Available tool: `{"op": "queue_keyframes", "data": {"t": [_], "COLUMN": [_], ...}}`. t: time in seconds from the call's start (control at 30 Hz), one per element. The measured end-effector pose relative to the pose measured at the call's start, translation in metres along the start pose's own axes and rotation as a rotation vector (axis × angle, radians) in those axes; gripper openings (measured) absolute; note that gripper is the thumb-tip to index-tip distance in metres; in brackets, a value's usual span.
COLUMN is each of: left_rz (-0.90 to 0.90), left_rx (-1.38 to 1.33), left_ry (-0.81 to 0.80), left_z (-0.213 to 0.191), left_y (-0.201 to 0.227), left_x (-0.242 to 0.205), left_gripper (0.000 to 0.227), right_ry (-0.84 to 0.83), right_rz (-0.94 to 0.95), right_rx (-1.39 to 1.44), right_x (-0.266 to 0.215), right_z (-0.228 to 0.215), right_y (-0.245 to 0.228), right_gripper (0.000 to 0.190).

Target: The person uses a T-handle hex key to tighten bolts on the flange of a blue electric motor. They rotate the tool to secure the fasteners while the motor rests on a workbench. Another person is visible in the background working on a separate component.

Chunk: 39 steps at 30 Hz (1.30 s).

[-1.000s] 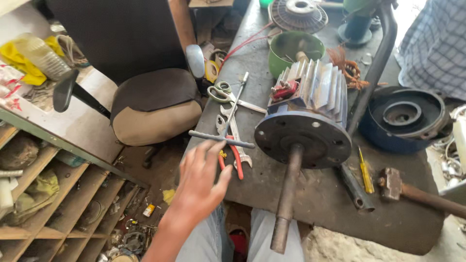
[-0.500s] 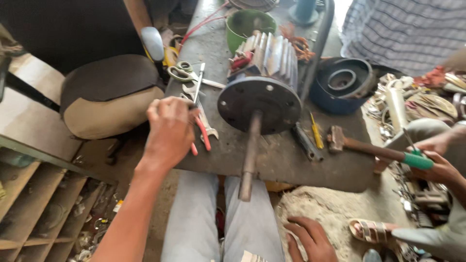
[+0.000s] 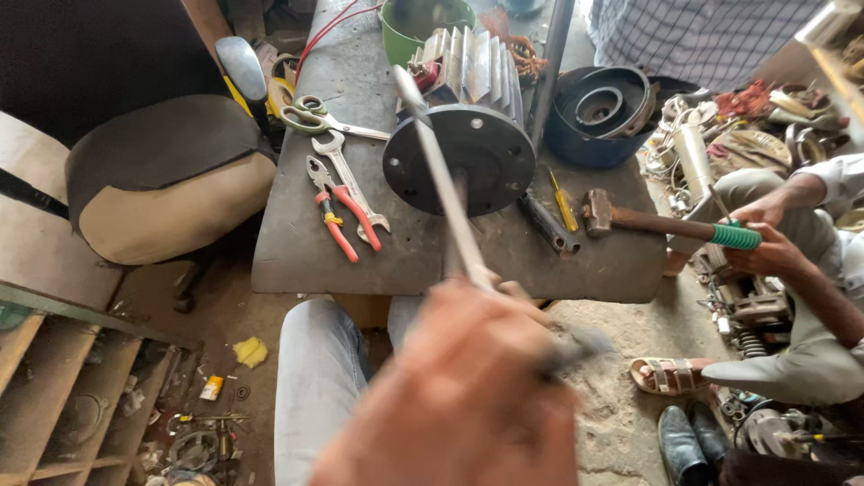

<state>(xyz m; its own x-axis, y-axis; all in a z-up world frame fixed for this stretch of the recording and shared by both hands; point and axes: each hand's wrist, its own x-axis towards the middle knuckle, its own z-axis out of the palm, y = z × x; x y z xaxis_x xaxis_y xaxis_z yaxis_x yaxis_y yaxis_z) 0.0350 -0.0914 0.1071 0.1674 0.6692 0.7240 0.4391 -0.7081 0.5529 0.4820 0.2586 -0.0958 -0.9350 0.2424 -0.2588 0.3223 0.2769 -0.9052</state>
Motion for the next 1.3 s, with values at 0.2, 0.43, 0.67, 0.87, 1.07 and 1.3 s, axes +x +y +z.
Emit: {"op": "queue_keyframes", "data": {"t": [0.2,0.43,0.67,0.87,1.07,1.3], "left_rz": [0.140,0.085,0.095,0.105,0.086,0.063], "left_rx": [0.018,-0.019,-0.091,-0.138,-0.143,-0.165], "left_ry": [-0.113,-0.192,-0.241,-0.248,-0.254,-0.245], "left_z": [0.048,0.062,0.049,0.042,0.044,0.034], "left_y": [-0.003,-0.008,-0.013,-0.018,-0.024,-0.024], "left_x": [-0.011,-0.024,-0.027,-0.024,-0.032,-0.026], "left_gripper": [0.022,0.026,0.023,0.022,0.019,0.019], "right_ry": [-0.673,-0.700,-0.720,-0.679,-0.665,-0.662], "right_rz": [0.227,0.232,0.248,0.260,0.263,0.287], "right_rx": [0.274,0.223,0.382,0.436,0.486,0.375], "right_x": [-0.001,0.011,0.015,0.009,-0.002,-0.018], "right_z": [-0.056,-0.046,-0.041,-0.049,-0.058,-0.080], "right_y": [-0.040,-0.074,-0.083,-0.070,-0.040,0.006], "right_gripper": [0.060,0.056,0.062,0.063,0.063,0.060]}}
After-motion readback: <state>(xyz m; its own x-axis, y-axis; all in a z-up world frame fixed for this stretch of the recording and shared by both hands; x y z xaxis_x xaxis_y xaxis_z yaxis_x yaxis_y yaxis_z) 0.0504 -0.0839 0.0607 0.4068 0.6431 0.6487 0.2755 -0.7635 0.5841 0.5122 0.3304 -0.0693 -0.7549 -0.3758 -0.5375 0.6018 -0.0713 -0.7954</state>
